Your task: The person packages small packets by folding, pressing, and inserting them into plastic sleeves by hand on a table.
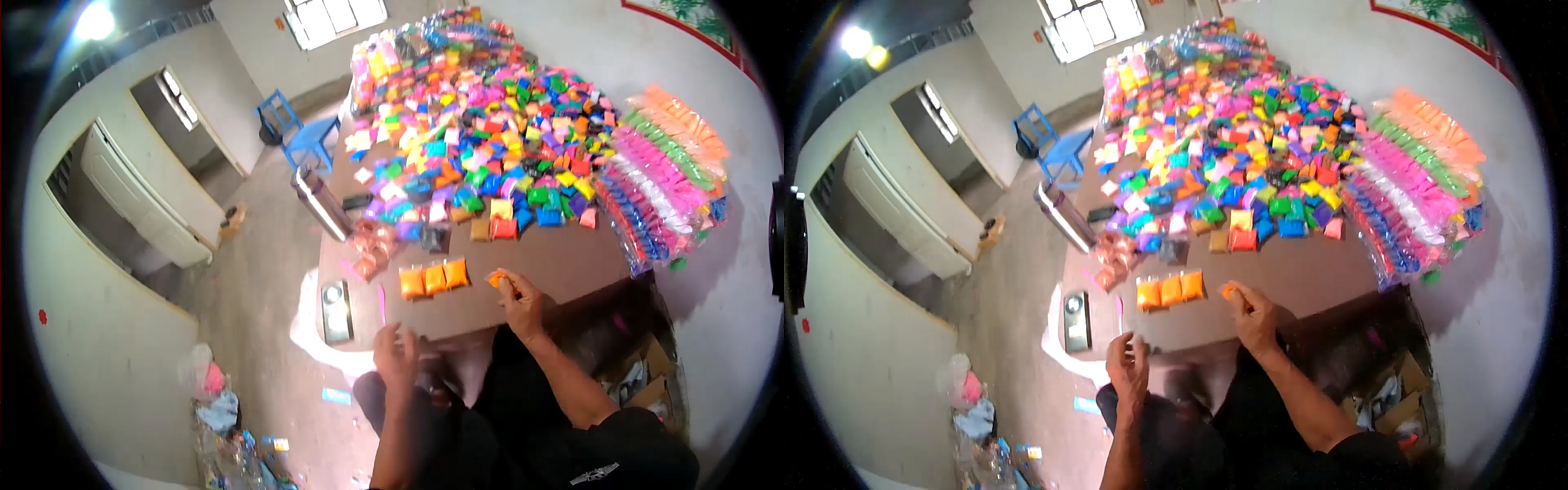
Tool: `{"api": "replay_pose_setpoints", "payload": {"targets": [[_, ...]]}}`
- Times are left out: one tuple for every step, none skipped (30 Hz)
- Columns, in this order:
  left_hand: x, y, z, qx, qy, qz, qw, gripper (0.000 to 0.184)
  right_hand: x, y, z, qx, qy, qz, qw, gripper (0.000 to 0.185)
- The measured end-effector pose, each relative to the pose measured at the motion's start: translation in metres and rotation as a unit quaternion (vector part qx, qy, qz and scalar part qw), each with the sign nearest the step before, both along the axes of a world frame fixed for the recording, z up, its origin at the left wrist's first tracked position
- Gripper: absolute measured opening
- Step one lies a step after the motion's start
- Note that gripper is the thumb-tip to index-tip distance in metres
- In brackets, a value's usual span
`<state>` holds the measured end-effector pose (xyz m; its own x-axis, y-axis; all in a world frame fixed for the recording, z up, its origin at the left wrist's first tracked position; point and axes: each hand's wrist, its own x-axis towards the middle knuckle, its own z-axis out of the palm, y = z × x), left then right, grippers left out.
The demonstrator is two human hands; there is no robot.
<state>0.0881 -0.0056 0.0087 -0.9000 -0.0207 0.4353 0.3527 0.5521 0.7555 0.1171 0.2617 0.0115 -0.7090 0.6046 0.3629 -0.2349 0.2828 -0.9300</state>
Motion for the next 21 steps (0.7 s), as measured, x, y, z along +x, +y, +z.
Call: {"api": "replay_pose_setpoints", "payload": {"targets": [[0.021, 0.01, 0.013, 0.085, -0.128, -0.036, 0.988, 0.025, 0.016, -0.015, 0.003, -0.003, -0.022, 0.01, 1.0, 0.018], [0.04, 0.019, 0.018, 0.105, -0.147, -0.083, 0.98, 0.025, 0.032, -0.031, 0.01, 0.074, 0.016, 0.024, 0.997, 0.019], [0.058, 0.026, 0.017, 0.126, -0.169, -0.128, 0.969, 0.026, 0.046, -0.048, 0.011, 0.146, 0.051, 0.041, 0.987, 0.021], [0.073, 0.031, 0.014, 0.173, -0.22, -0.14, 0.95, 0.027, 0.058, -0.064, 0.007, 0.132, 0.031, 0.053, 0.989, 0.025], [0.084, 0.038, 0.009, 0.223, -0.265, -0.152, 0.926, 0.028, 0.065, -0.077, -0.002, 0.171, 0.046, 0.048, 0.983, 0.026], [0.088, 0.045, 0.005, 0.267, -0.241, -0.154, 0.92, 0.027, 0.073, -0.085, -0.011, 0.185, 0.036, 0.079, 0.979, 0.03], [0.093, 0.041, 0.004, 0.271, -0.299, -0.135, 0.905, 0.027, 0.084, -0.093, -0.021, 0.196, 0.023, 0.107, 0.975, 0.034], [0.097, 0.041, 0.005, 0.288, -0.318, -0.108, 0.897, 0.023, 0.093, -0.104, -0.025, 0.201, 0.015, 0.12, 0.972, 0.037], [0.095, 0.043, 0.002, 0.306, -0.326, -0.083, 0.89, 0.024, 0.093, -0.109, -0.028, 0.211, 0.016, 0.133, 0.968, 0.039], [0.096, 0.041, -0.009, 0.304, -0.318, -0.086, 0.894, 0.024, 0.097, -0.113, -0.036, 0.224, 0.023, 0.145, 0.964, 0.043], [0.099, 0.035, -0.019, 0.3, -0.31, -0.088, 0.898, 0.023, 0.104, -0.117, -0.04, 0.217, 0.007, 0.15, 0.965, 0.043], [0.1, 0.031, -0.02, 0.314, -0.31, -0.091, 0.893, 0.024, 0.108, -0.119, -0.036, 0.2, -0.004, 0.175, 0.964, 0.046], [0.102, 0.021, -0.028, 0.312, -0.32, -0.093, 0.89, 0.024, 0.109, -0.119, -0.032, 0.187, -0.01, 0.199, 0.962, 0.048], [0.101, 0.015, -0.03, 0.329, -0.329, -0.09, 0.881, 0.024, 0.112, -0.118, -0.031, 0.162, -0.012, 0.216, 0.963, 0.049], [0.101, 0.01, -0.028, 0.345, -0.337, -0.086, 0.872, 0.024, 0.113, -0.118, -0.032, 0.16, -0.02, 0.219, 0.962, 0.049], [0.101, 0.007, -0.023, 0.341, -0.336, -0.08, 0.874, 0.025, 0.112, -0.118, -0.033, 0.08, -0.053, 0.227, 0.969, 0.048], [0.1, 0.004, -0.02, 0.342, -0.34, -0.076, 0.873, 0.025, 0.108, -0.117, -0.035, 0.001, -0.084, 0.233, 0.969, 0.046], [0.099, 0.0, -0.019, 0.32, -0.336, -0.084, 0.882, 0.026, 0.102, -0.117, -0.044, -0.061, -0.141, 0.259, 0.954, 0.04], [0.1, -0.002, -0.019, 0.296, -0.334, -0.092, 0.89, 0.027, 0.1, -0.116, -0.05, -0.063, -0.147, 0.26, 0.952, 0.04], [0.101, 0.0, -0.019, 0.298, -0.308, -0.1, 0.898, 0.027, 0.099, -0.114, -0.056, -0.115, -0.173, 0.288, 0.935, 0.038], [0.1, 0.0, -0.019, 0.3, -0.311, -0.097, 0.897, 0.027, 0.097, -0.113, -0.058, -0.164, -0.195, 0.315, 0.914, 0.036]]}}
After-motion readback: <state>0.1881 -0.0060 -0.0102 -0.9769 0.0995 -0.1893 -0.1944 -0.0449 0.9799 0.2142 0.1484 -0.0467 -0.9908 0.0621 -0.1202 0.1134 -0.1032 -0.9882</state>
